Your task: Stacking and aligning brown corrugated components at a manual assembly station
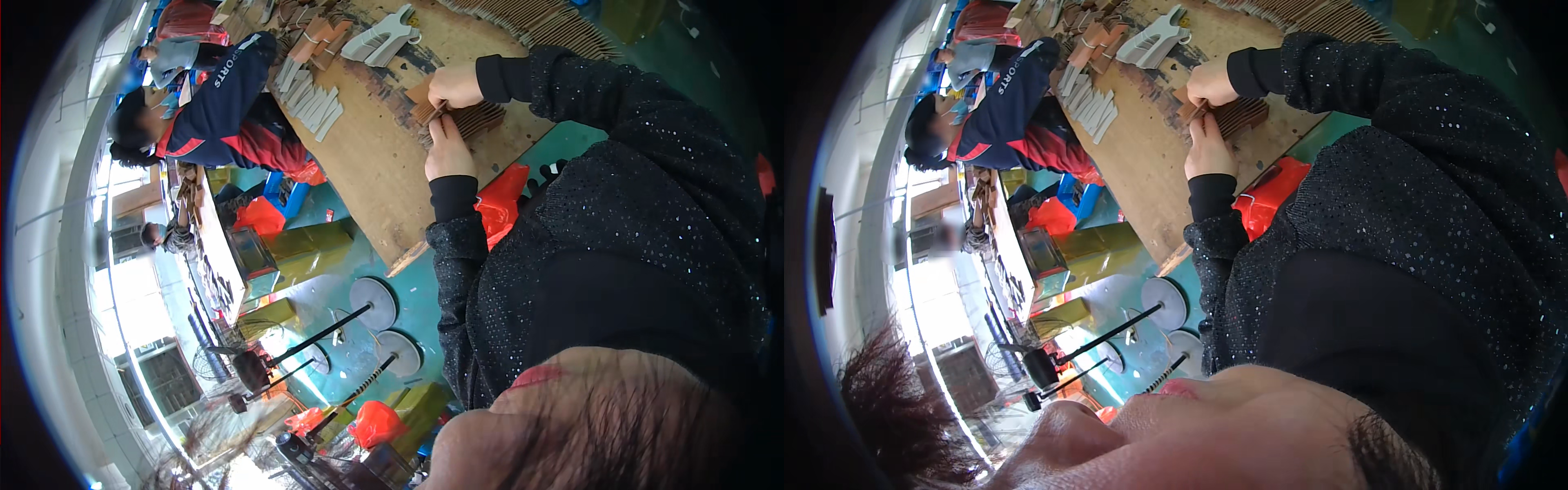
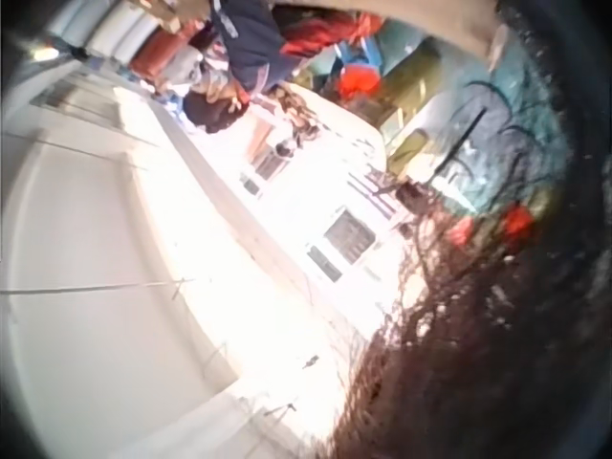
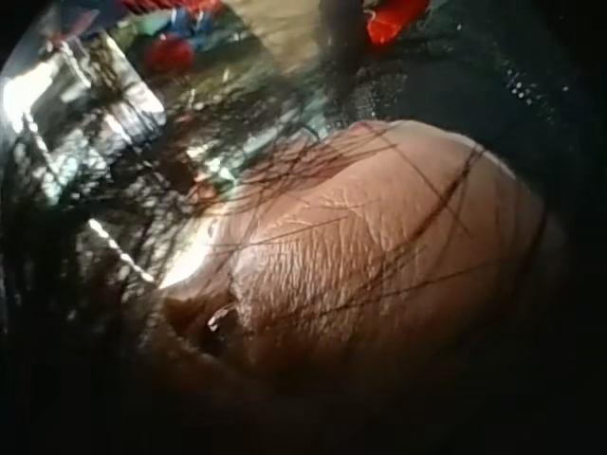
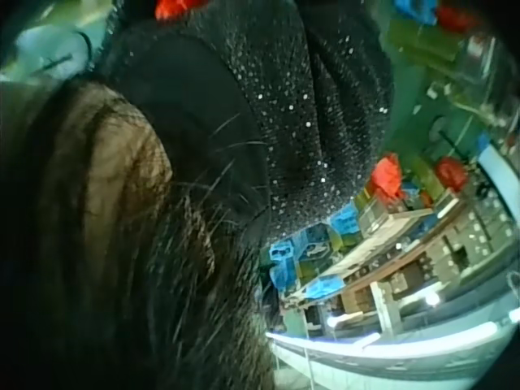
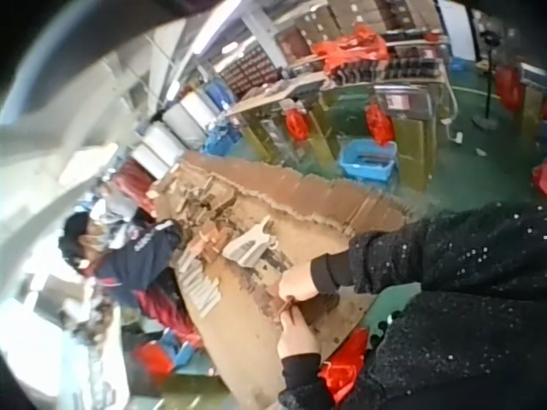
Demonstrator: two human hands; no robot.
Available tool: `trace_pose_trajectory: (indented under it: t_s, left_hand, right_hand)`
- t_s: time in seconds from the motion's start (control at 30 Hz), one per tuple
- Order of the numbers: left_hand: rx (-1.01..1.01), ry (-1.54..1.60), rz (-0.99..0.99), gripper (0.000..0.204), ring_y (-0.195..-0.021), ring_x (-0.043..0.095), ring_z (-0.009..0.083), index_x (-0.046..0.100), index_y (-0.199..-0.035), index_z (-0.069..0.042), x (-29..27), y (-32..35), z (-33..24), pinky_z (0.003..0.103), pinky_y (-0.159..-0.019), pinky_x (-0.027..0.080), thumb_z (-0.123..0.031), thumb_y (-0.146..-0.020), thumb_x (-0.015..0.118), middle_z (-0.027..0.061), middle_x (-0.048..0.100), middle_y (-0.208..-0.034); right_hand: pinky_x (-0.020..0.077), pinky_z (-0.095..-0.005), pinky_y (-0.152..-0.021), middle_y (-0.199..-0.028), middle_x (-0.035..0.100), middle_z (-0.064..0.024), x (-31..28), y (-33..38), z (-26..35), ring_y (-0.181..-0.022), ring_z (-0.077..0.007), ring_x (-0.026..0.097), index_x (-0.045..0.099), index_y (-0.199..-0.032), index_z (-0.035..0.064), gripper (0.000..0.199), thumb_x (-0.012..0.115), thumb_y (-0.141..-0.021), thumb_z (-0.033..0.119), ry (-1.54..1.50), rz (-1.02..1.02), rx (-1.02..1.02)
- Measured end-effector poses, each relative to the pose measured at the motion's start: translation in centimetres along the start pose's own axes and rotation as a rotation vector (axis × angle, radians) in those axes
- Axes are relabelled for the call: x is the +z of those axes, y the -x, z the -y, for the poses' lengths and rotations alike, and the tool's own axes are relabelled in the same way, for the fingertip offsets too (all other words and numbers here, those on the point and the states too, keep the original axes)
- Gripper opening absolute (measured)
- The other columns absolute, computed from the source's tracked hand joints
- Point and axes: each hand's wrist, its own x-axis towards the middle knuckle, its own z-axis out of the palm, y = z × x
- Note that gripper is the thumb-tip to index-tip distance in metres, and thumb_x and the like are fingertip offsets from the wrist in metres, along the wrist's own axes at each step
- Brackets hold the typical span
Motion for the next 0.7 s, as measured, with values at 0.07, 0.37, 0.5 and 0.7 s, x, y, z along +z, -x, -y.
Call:
trace_pose_trajectory:
  t_s: [0.07,0.37,0.5,0.7]
  left_hand:
    - [-0.015,-0.019,0.006,0.041,-0.074,0.066,0.0330,0.043,-0.123,-0.004,0.3,0.0,0.0,0.043,-0.060,0.054,-0.010,-0.083,0.051,0.0141,0.047,-0.120]
    - [-0.101,-0.021,0.025,0.049,-0.081,0.064,0.0381,0.042,-0.125,-0.005,0.5,-0.4,-0.1,0.045,-0.064,0.053,-0.013,-0.079,0.058,0.0157,0.041,-0.133]
    - [-0.086,0.003,0.035,0.050,-0.082,0.064,0.0379,0.041,-0.125,-0.005,0.5,-0.5,0.4,0.045,-0.064,0.053,-0.012,-0.078,0.057,0.0160,0.042,-0.134]
    - [-0.032,-0.027,0.051,0.044,-0.079,0.066,0.0351,0.041,-0.126,-0.002,0.1,-0.4,0.3,0.041,-0.063,0.055,-0.011,-0.084,0.050,0.0186,0.042,-0.135]
  right_hand:
    - [0.0464,-0.0429,-0.062,-0.073,0.063,-0.0194,0.3,0.0,-0.5,-0.071,-0.0367,0.060,0.066,-0.078,0.0008,0.013,0.060,-0.070,0.007,-0.011,-0.004,-0.003]
    - [0.0464,-0.0435,-0.065,-0.077,0.062,-0.0149,0.4,-1.0,-0.4,-0.078,-0.0353,0.060,0.059,-0.080,0.0022,0.015,0.068,-0.070,0.007,-0.031,-0.040,0.076]
    - [0.0468,-0.0417,-0.066,-0.077,0.063,-0.0141,0.9,-1.1,-0.4,-0.078,-0.0336,0.061,0.060,-0.081,0.0020,0.015,0.067,-0.069,0.006,-0.113,-0.071,0.060]
    - [0.0464,-0.0414,-0.066,-0.077,0.063,-0.0129,0.4,-0.9,-0.4,-0.078,-0.0334,0.061,0.061,-0.082,0.0026,0.014,0.066,-0.070,0.007,-0.116,-0.030,0.064]
